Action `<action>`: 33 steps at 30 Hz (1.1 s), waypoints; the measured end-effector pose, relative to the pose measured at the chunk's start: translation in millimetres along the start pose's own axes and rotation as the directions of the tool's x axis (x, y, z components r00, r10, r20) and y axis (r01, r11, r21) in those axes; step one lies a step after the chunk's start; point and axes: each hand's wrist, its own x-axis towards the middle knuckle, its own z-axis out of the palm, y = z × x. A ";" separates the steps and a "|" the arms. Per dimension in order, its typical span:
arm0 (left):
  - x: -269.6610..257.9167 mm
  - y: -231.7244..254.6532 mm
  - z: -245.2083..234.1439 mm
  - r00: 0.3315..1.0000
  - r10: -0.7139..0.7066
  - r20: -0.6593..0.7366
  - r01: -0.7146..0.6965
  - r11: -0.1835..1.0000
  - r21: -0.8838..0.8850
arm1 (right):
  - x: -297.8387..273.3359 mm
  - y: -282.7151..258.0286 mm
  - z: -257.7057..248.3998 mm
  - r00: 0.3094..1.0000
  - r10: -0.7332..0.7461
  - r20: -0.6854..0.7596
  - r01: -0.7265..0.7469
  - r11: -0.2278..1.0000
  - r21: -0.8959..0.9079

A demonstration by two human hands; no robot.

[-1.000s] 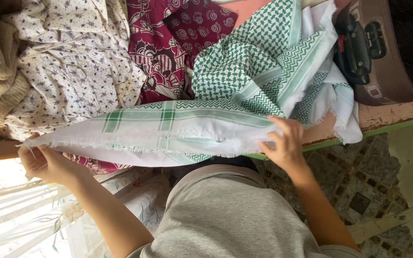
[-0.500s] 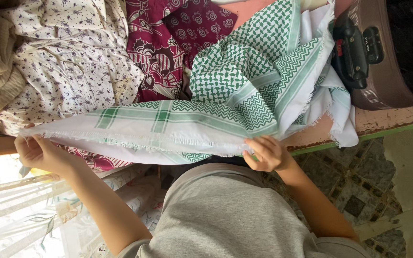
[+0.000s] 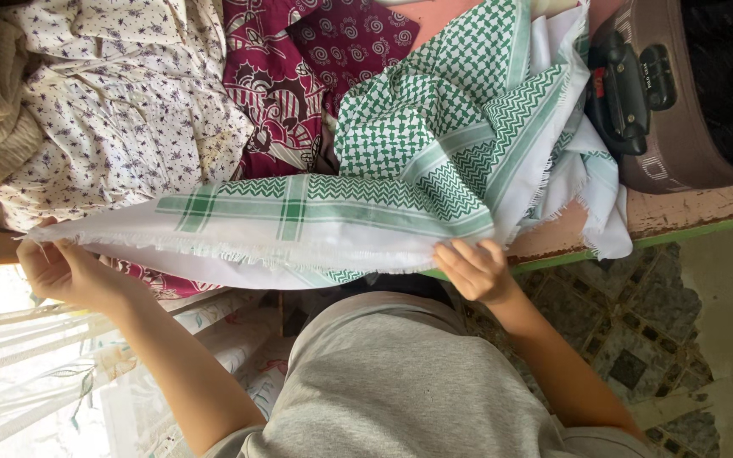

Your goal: The person picks a green and white patterned scarf from a pile of fabrics on a pink table. They unfold the scarf, smooth it out, and fold it into a smaller rectangle. The person then lifts the folded scarf and places it into an open suitcase on the right side of the table.

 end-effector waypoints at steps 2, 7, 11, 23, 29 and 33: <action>0.9 3.9 -3.0 0.999 0.039 0.014 -0.039 0.999 0.010 | -2.4 10.0 -1.8 0.999 0.010 -0.042 -0.009 1.000 0.023; 1.4 12.3 -4.5 1.000 0.014 0.004 -0.013 0.999 -0.044 | 9.7 38.3 -19.6 0.967 0.239 -0.091 -0.224 0.962 0.155; -4.9 19.8 -1.8 0.985 0.139 0.100 -0.135 0.990 -0.038 | 24.6 55.7 -57.1 0.874 0.486 -0.007 -0.456 0.823 0.338; -18.6 52.7 13.5 0.980 0.116 0.159 -0.101 0.990 -0.099 | 49.7 99.4 -84.7 0.844 0.519 -0.132 -0.495 0.850 0.179; -21.3 83.6 33.1 0.931 0.056 0.361 -0.007 0.991 -0.135 | 39.5 118.9 -81.7 0.706 0.705 0.073 -0.668 0.627 0.401; -21.7 86.8 44.5 0.912 -0.401 0.087 0.407 0.859 -0.309 | 43.1 130.9 -83.3 0.389 0.836 0.386 -0.893 0.239 0.382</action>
